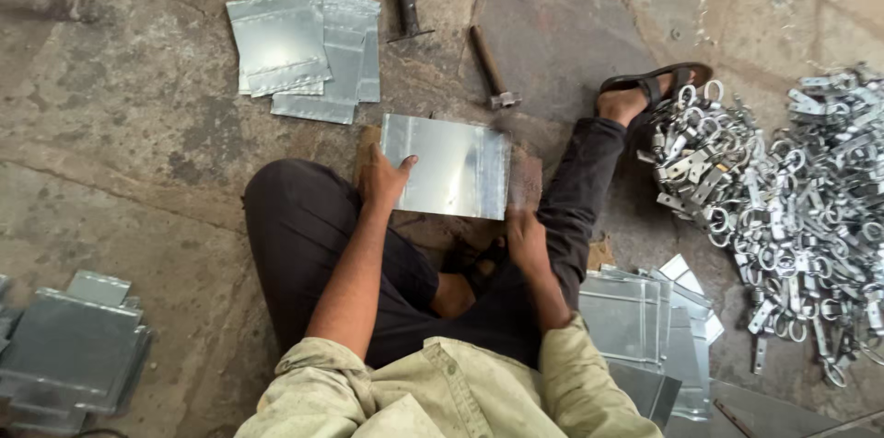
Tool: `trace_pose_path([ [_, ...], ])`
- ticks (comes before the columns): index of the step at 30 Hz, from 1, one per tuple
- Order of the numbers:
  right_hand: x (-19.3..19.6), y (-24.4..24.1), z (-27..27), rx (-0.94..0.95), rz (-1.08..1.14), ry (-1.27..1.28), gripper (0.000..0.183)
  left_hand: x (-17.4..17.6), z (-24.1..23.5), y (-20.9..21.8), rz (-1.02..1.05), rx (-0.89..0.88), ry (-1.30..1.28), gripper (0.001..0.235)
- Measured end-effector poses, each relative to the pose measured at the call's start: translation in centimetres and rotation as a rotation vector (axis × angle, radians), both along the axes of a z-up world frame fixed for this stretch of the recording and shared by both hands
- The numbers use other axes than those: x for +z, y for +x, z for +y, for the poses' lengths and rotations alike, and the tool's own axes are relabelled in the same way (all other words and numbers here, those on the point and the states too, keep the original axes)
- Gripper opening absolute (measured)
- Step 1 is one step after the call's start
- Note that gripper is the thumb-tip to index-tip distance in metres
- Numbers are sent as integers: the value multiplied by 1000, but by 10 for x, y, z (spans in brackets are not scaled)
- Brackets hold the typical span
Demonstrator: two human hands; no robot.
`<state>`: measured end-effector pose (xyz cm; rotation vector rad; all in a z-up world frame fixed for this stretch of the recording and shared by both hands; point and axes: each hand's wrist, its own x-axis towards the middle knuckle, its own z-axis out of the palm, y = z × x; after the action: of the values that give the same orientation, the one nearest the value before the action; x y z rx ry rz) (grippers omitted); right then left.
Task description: The person uses a hammer to bend the edges of metal sheets on a concrete floor, then stacks several sheets together.
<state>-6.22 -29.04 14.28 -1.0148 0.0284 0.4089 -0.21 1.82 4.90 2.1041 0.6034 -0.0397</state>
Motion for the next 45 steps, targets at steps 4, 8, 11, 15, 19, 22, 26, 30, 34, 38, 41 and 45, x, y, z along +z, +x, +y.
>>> trace_pose_path([
  [4, 89, -11, 8, -322, -159, -997, 23, 7, -3, -3, 0, -4, -68, 95],
  [8, 189, -29, 13, -609, -535, -817, 39, -4, -2, 0, -48, 19, -50, 98],
  [11, 188, -30, 24, -703, -743, -427, 23, 2, -7, 3, -92, 31, -14, 104],
  [15, 91, -19, 20, -720, -840, -544, 23, 16, -7, -2, 49, 12, -30, 104],
  [19, 8, -32, 14, -318, -489, -1401, 23, 6, -5, 0, -54, -4, 7, 108],
  [22, 27, -34, 11, -220, -262, -1338, 25, -1, -8, 3, -72, 27, -26, 110],
  [26, 116, -46, 3, -477, -541, -1139, 25, 7, -9, 2, 18, -5, 36, 106],
  [30, 183, -62, 13, -461, -713, -459, 29, 29, -8, 5, 84, 6, -21, 104],
  [34, 122, -53, 13, -613, -971, -295, 34, 44, -7, 3, 16, 26, -33, 92],
  [38, 19, -76, -3, -412, -545, -695, 37, 37, -9, -2, 20, 10, -14, 94],
  [41, 11, -62, 5, -262, -370, -1150, 38, 24, -9, 7, 2, 8, 6, 93],
  [45, 100, -38, -16, -418, -160, -956, 43, 4, -11, 6, -74, 38, 58, 92],
])
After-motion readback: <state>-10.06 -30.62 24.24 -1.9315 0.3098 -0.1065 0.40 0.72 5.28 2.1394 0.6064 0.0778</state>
